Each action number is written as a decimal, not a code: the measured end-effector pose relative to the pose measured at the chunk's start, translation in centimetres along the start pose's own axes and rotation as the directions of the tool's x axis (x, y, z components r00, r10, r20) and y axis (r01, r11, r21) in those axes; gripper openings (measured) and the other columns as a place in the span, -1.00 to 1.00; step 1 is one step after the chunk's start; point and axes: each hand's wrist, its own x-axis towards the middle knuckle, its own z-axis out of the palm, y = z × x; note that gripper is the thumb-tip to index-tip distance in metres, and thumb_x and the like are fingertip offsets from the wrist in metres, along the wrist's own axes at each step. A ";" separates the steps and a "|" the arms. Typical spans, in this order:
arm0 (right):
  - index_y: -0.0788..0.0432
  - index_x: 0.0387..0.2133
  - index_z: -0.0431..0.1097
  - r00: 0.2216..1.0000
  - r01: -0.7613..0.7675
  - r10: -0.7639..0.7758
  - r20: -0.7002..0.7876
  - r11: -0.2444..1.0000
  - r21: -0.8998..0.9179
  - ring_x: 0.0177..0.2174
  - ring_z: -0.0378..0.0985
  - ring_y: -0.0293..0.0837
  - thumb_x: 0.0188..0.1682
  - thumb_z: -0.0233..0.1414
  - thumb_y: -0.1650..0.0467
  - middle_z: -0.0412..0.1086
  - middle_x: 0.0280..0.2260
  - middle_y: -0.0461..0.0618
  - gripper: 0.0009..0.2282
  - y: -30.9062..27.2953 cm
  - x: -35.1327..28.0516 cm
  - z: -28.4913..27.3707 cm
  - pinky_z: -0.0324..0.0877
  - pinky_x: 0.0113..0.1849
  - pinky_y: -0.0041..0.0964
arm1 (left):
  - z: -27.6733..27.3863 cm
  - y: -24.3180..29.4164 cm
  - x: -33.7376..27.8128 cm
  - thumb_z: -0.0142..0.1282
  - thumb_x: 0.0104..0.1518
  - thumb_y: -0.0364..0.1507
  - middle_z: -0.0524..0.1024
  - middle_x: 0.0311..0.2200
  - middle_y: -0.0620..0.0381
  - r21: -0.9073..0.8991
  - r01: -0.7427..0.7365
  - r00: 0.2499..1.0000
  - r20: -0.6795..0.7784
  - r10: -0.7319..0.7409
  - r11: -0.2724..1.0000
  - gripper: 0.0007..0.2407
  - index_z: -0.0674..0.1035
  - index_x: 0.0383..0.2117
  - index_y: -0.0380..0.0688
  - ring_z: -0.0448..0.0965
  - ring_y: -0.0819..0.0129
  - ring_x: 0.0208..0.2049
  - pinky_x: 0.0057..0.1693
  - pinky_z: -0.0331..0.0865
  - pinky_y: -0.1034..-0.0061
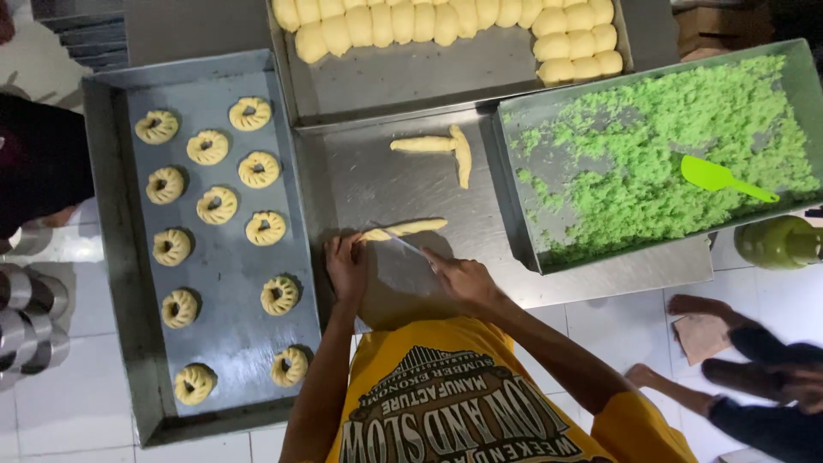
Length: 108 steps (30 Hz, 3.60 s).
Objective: Shaping and cutting dough to create decorative pastries, then placing them on a tray.
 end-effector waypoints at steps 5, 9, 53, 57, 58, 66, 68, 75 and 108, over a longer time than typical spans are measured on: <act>-0.08 0.45 -0.23 0.998 -0.017 0.025 0.055 0.990 -0.140 -0.63 0.51 -0.07 0.10 -0.08 0.35 0.52 -0.46 0.12 -0.35 -0.8 -0.9 -0.5 0.50 -0.53 -0.14 | -1.3 1.4 0.1 0.23 0.13 -0.54 0.47 -0.25 -0.14 -0.049 0.066 0.997 0.035 -0.065 0.997 -0.86 0.62 -0.19 -0.19 0.44 -0.19 -0.15 -0.01 0.34 0.03; 0.05 0.47 -0.30 0.980 -0.056 0.088 0.176 0.982 -0.179 -0.66 0.49 -0.07 0.23 -0.20 0.35 0.50 -0.42 0.13 -0.43 -2.1 -0.7 -1.3 0.48 -0.57 -0.10 | -0.3 0.2 -0.4 0.23 0.20 -0.45 0.48 -0.20 -0.09 -0.037 0.054 0.998 0.041 -0.052 0.998 -0.85 0.62 -0.14 -0.10 0.48 -0.16 -0.07 0.06 0.39 0.08; -0.11 0.36 0.13 0.985 -0.130 0.119 -0.122 0.988 -0.088 -0.57 0.58 0.12 0.12 -0.05 0.33 0.54 -0.40 0.18 -0.51 -1.9 -3.3 -4.4 0.51 -0.46 -0.02 | 1.9 4.2 0.6 0.30 0.09 -0.27 0.52 -0.03 0.17 0.065 -0.128 0.990 0.069 0.124 0.990 -0.73 0.68 -0.11 -0.01 0.42 0.11 0.08 0.27 0.14 0.02; -0.05 0.40 0.05 0.987 -0.163 0.162 -0.020 0.969 -0.184 -0.65 0.51 0.02 0.13 -0.06 0.35 0.47 -0.59 0.12 -0.48 -1.4 -3.4 -3.4 0.47 -0.54 -0.08 | 2.5 3.6 0.6 0.31 0.08 -0.30 0.51 -0.04 0.14 0.088 -0.191 0.981 0.044 0.188 0.978 -0.75 0.68 -0.13 -0.04 0.39 0.05 0.06 0.28 0.11 -0.01; -0.05 0.40 0.05 0.986 -0.168 0.167 -0.023 0.968 -0.185 -0.65 0.51 0.02 0.13 -0.06 0.35 0.47 -0.59 0.12 -0.48 -0.9 -3.2 -2.8 0.47 -0.54 -0.08 | 2.7 3.7 0.8 0.31 0.08 -0.30 0.51 -0.04 0.14 0.084 -0.195 0.980 0.046 0.191 0.977 -0.75 0.68 -0.13 -0.04 0.39 0.05 0.06 0.28 0.11 -0.01; -0.06 0.36 0.15 0.987 -0.070 0.099 -0.126 0.973 0.222 -0.66 0.51 -0.04 0.13 -0.02 0.38 0.46 -0.62 0.04 -0.52 -0.9 -3.4 -4.6 0.42 -0.53 -0.09 | 1.7 4.5 0.7 0.27 0.07 -0.30 0.49 0.01 0.11 0.061 -0.190 0.981 0.042 0.187 0.980 -0.72 0.66 -0.09 -0.03 0.38 0.01 0.11 0.33 0.11 -0.03; -0.06 0.35 0.14 0.977 -0.057 0.064 -0.203 0.998 0.039 -0.68 0.50 -0.02 0.07 0.00 0.37 0.47 -0.60 0.07 -0.48 -0.8 -3.8 -4.7 0.43 -0.56 -0.10 | 2.1 5.0 1.0 0.27 0.03 -0.27 0.48 -0.01 0.08 0.078 -0.173 0.984 0.061 0.169 0.982 -0.65 0.65 -0.06 -0.09 0.38 0.00 0.08 0.31 0.09 -0.06; -0.06 0.37 0.14 0.980 -0.109 0.051 -0.194 0.947 -0.301 -0.70 0.47 0.02 0.03 0.00 0.38 0.42 -0.62 0.07 -0.44 0.6 -4.4 -1.8 0.43 -0.59 -0.05 | 5.1 3.7 -0.1 0.20 0.19 -0.18 0.51 0.02 0.17 0.098 -0.216 0.972 0.121 0.204 0.971 -0.70 0.64 -0.04 0.01 0.41 0.10 0.11 0.35 0.08 -0.07; -0.04 0.45 0.01 0.974 -0.202 0.224 -0.023 0.827 -0.525 -0.57 0.61 -0.01 0.04 0.05 0.38 0.55 -0.42 0.09 -0.35 2.7 -6.1 -0.9 0.52 -0.52 -0.13 | 5.4 6.4 1.1 0.31 0.11 -0.32 0.52 -0.07 0.19 0.062 -0.305 0.936 0.200 0.288 0.950 -0.76 0.65 -0.11 0.00 0.40 0.13 0.07 0.27 0.13 -0.01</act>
